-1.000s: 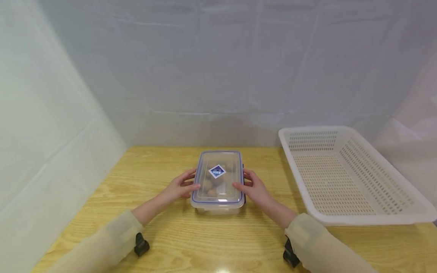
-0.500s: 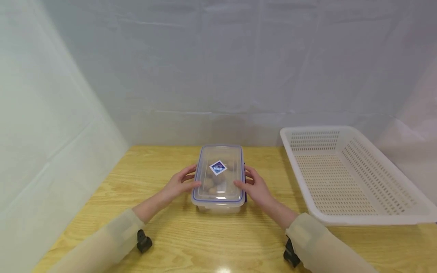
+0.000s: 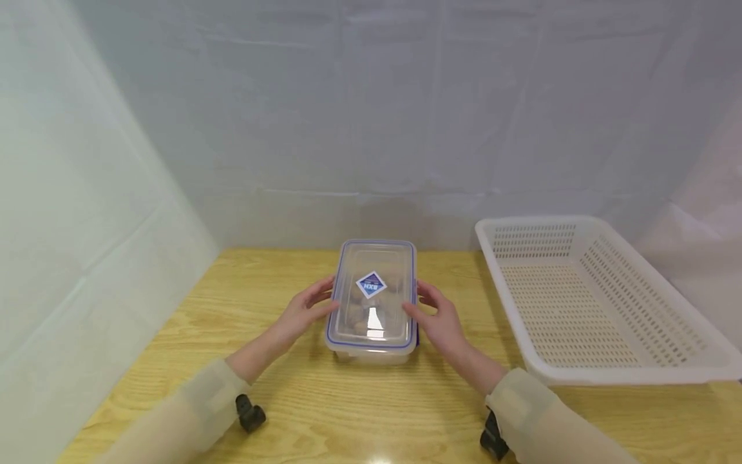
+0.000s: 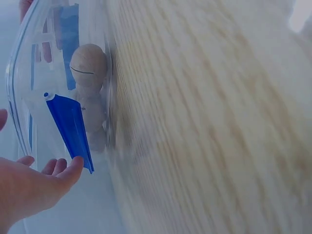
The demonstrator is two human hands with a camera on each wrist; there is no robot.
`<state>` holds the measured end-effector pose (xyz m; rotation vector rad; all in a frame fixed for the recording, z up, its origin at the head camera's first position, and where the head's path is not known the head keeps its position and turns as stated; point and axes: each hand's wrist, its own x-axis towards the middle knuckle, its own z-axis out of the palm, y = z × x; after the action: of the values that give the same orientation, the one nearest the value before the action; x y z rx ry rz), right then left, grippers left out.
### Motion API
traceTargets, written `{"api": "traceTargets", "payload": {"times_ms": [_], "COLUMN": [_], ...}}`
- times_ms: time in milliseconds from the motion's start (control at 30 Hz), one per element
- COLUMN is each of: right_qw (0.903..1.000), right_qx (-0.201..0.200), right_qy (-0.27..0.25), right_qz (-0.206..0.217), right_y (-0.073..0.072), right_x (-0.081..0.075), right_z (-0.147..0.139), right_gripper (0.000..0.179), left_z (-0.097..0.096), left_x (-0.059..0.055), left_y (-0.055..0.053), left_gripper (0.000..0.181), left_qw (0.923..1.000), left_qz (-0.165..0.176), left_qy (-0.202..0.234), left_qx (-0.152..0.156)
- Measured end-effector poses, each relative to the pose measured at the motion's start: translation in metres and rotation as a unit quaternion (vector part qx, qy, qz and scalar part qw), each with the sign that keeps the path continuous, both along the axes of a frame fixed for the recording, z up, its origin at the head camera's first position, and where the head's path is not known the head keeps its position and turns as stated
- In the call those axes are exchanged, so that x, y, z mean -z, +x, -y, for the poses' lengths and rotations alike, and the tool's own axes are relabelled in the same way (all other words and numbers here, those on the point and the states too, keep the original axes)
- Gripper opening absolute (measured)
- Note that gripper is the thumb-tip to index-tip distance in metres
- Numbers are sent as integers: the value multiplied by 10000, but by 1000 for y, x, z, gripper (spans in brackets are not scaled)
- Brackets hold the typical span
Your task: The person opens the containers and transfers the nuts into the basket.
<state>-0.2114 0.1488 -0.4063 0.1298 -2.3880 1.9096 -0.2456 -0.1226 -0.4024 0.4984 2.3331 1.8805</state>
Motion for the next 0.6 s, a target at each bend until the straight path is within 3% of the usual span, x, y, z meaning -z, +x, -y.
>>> {"api": "traceTargets", "payload": {"times_ms": [300, 600], "right_qw": [9991, 9983], "right_qx": [324, 327], "right_qy": [-247, -472], "right_qz": [70, 68], "right_y": [1, 3], "right_x": [-5, -12], "right_z": [4, 4], "right_gripper": [52, 49], "left_z": [-6, -7], "left_x": [-3, -14], "left_y": [1, 5], "left_gripper": [55, 56], "left_qw": [9987, 9954], "left_qz": [-117, 45], "left_qy": [252, 813], "left_qx": [-436, -510]}}
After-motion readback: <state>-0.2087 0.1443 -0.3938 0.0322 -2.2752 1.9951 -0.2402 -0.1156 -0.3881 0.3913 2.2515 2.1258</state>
